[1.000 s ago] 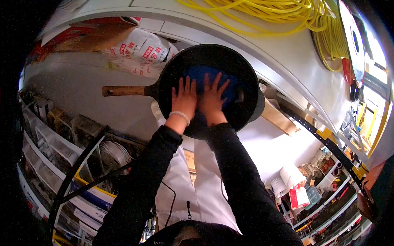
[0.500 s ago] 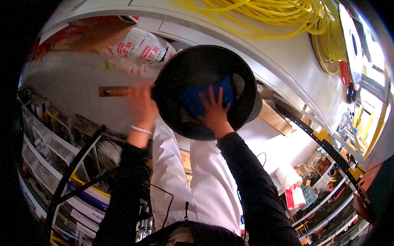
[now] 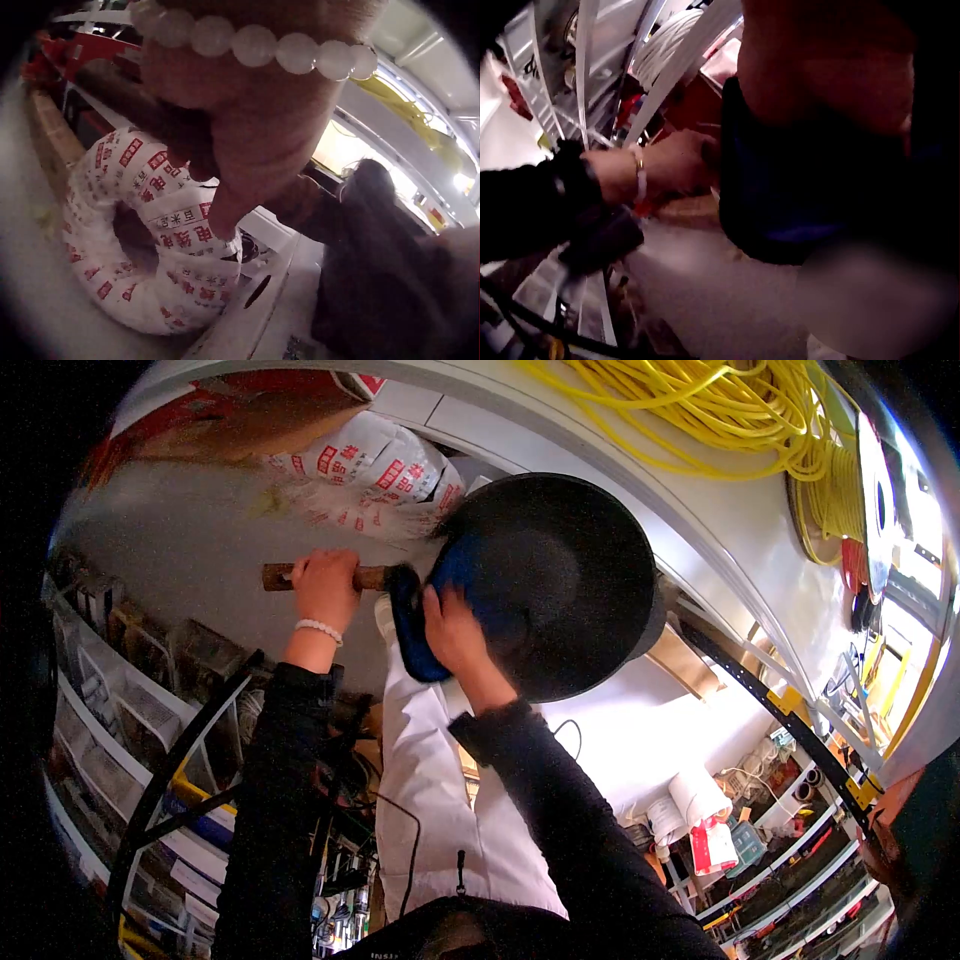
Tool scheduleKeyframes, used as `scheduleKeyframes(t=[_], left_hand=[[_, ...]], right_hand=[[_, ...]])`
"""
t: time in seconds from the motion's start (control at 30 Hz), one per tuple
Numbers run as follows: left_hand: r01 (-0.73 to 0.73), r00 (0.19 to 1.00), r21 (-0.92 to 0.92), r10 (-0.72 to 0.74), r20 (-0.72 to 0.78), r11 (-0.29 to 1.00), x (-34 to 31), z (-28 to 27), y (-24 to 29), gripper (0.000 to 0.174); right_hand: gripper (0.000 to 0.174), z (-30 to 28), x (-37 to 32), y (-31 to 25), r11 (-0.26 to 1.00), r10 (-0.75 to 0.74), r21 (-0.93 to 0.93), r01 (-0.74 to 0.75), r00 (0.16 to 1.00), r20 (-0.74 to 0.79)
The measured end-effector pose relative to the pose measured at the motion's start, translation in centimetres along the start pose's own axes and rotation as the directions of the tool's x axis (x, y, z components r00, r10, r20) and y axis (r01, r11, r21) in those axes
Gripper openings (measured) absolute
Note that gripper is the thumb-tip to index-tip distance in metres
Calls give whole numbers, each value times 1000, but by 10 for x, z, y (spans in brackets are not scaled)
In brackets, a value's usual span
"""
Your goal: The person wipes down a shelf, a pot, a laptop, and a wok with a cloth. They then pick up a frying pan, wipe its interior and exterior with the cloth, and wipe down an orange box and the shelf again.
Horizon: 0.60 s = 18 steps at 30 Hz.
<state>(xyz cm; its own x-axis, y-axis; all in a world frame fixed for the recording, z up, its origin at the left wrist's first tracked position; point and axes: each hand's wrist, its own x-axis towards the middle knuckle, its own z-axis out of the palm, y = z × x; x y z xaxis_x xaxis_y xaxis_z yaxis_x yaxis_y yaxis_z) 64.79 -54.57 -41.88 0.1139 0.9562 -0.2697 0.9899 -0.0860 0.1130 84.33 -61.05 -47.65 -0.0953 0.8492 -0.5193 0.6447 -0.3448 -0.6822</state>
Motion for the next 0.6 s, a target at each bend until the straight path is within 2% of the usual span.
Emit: scheduleKeyframes(t=[0.07,0.13,0.2,0.27,0.33,0.4,0.43,0.47,0.5,0.53,0.57,0.6], left_hand=[[5,999,30,-4,-34,1000,0,-1,-2,18],[-7,997,12,8,-80,1000,4,-1,8,19],[-34,989,-49,27,-145,998,3,-9,10,22],[7,995,-64,-14,-103,998,2,-19,16,21],[9,992,-79,-19,-126,997,-1,-8,10,24],[98,990,-44,-93,103,994,5,-14,11,24],[139,968,-14,-132,214,990,6,-15,10,24],[121,982,-46,-113,150,992,3,-6,7,25],[104,992,-77,-97,87,992,-2,5,1,25],[87,996,-105,-85,21,991,-7,15,-5,26],[90,996,-129,-88,24,988,-9,24,-11,27],[94,995,-150,-91,28,984,-10,31,-16,28]], right_hand=[[47,-22,24,-60,950,192,277,-142,968,-161],[46,-43,33,-97,875,281,468,-124,917,-282],[50,-31,42,-89,925,260,359,-121,892,-369],[52,-12,33,-73,965,98,257,41,859,-503],[52,-15,8,-58,953,37,296,59,951,-308],[53,-14,-21,-34,985,-59,146,87,981,-185],[52,-13,-36,-13,993,-106,48,110,991,-76],[50,-15,-50,9,989,-138,-47,140,990,39],[47,-30,-63,26,981,-130,-117,158,967,219],[46,-41,-69,55,889,-141,-360,282,918,371],[45,-52,-75,85,723,-149,-527,447,845,514],[46,-66,-75,101,666,-91,-605,437,852,515]])
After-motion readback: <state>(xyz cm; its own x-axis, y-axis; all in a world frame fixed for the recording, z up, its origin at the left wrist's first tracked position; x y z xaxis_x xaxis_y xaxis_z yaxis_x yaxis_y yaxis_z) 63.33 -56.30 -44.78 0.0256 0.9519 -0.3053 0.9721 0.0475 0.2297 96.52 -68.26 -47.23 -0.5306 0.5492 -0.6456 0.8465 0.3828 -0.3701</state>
